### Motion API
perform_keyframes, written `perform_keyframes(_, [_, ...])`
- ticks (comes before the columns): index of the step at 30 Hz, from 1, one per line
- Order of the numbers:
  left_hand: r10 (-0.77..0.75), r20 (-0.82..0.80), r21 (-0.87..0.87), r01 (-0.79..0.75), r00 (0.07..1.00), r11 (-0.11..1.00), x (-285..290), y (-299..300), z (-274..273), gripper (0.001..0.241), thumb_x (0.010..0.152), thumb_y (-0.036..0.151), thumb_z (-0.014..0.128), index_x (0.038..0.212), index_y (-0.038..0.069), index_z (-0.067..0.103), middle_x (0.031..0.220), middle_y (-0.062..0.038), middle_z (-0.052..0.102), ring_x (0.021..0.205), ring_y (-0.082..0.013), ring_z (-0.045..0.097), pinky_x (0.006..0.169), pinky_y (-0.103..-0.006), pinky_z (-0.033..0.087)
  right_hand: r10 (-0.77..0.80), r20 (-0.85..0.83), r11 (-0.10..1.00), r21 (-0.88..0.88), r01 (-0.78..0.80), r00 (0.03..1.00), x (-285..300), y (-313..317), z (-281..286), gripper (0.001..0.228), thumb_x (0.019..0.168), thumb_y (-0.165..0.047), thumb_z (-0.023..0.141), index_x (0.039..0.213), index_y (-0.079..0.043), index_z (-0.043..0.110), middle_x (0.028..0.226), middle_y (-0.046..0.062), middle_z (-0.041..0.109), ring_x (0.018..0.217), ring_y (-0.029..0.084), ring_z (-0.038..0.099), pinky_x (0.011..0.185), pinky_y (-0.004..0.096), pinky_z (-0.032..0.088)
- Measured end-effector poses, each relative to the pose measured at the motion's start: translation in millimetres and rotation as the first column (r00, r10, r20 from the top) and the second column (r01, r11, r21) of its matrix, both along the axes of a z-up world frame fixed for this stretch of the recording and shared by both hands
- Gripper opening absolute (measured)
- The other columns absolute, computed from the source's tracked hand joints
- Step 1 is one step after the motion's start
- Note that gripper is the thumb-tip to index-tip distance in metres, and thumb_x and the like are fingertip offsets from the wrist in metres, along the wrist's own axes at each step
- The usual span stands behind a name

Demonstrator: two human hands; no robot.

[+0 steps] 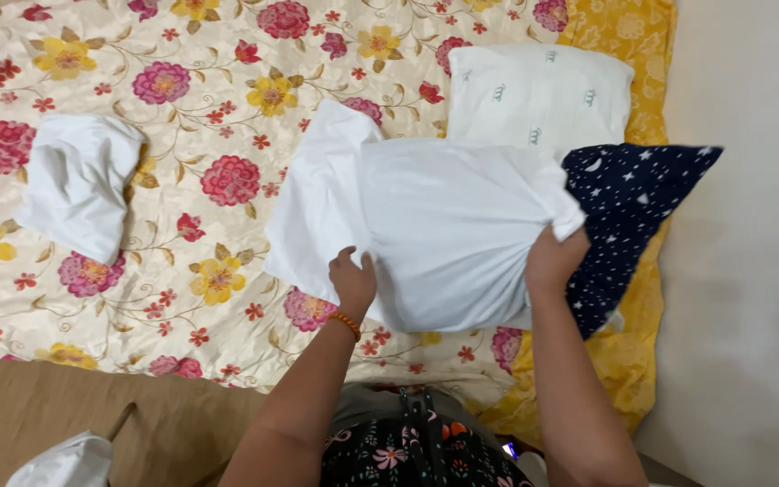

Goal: The person places a dark blue pillow with a star pattern onto a bed and proceeds to put a white pillowcase on it. They align the corners, pull the fabric over the pillow, and smooth out the surface to ensure a neat fit.

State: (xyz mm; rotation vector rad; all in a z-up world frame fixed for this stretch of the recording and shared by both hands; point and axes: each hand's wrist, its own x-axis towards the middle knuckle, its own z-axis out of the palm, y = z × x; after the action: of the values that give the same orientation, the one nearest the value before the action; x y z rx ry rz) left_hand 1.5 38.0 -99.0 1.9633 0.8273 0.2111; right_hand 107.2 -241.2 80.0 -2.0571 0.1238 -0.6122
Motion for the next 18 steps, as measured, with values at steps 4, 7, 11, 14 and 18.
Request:
perform_keyframes(4, [0.103,-0.225,-0.196,-0.148,0.969,0.969,-10.5,31.4,-23.6,0.056,0.097,0.042,0.061,0.136,0.002,0.054,0.136,-0.029,0.048,0.122,-0.0436,0.053,0.102,-0.0500,0.045,-0.030,0.084,0.976,0.217,0.011,0.996,3.0,25.3,42.4,0.024,0.097,0.004,0.057,0.118,0.009,0.068,0.112,0.014,0.074,0.101,0.021,0.070,0.090,0.033,0.054])
perform_keyframes(7, [0.048,-0.415,-0.448,-0.250,0.909,0.859,-13.9,46.5,-47.4,0.069,0.101,0.054,0.055,0.141,-0.003,0.052,0.140,-0.029,0.052,0.124,-0.0401,0.059,0.104,-0.0472,0.049,-0.047,0.106,0.890,0.456,-0.006,0.993,-2.5,43.7,87.5,0.027,0.096,0.006,0.056,0.119,0.009,0.069,0.115,0.013,0.073,0.100,0.019,0.070,0.090,0.032,0.056])
perform_keyframes(11, [-0.218,0.043,-0.993,0.066,0.975,0.100,-16.3,46.5,1.6,0.068,0.105,0.050,0.041,0.148,-0.001,0.050,0.144,-0.018,0.062,0.128,-0.0303,0.062,0.108,-0.0433,0.050,-0.093,0.056,0.799,0.601,0.040,0.994,-17.5,60.9,147.1,0.030,0.092,0.004,0.053,0.120,0.007,0.064,0.115,0.015,0.073,0.099,0.023,0.075,0.089,0.035,0.062])
perform_keyframes(14, [-0.109,0.366,-0.927,0.353,0.924,-0.122,-16.3,57.5,41.4,0.061,0.106,0.044,0.045,0.151,0.004,0.048,0.148,-0.013,0.059,0.133,-0.0256,0.058,0.113,-0.0415,0.046,-0.047,0.060,0.777,0.629,-0.001,0.997,-28.5,67.6,165.7,0.035,0.091,0.003,0.049,0.121,0.009,0.065,0.117,0.018,0.073,0.100,0.026,0.077,0.090,0.038,0.064])
perform_keyframes(18, [0.102,0.478,-0.866,0.488,0.872,-0.113,-6.9,93.0,92.1,0.061,0.105,0.046,0.042,0.151,0.006,0.047,0.148,-0.010,0.059,0.134,-0.0257,0.058,0.116,-0.0417,0.045,-0.021,0.062,0.712,0.701,-0.028,0.998,-26.6,76.4,169.9,0.039,0.090,0.002,0.044,0.121,0.013,0.065,0.120,0.022,0.073,0.101,0.031,0.080,0.091,0.044,0.063])
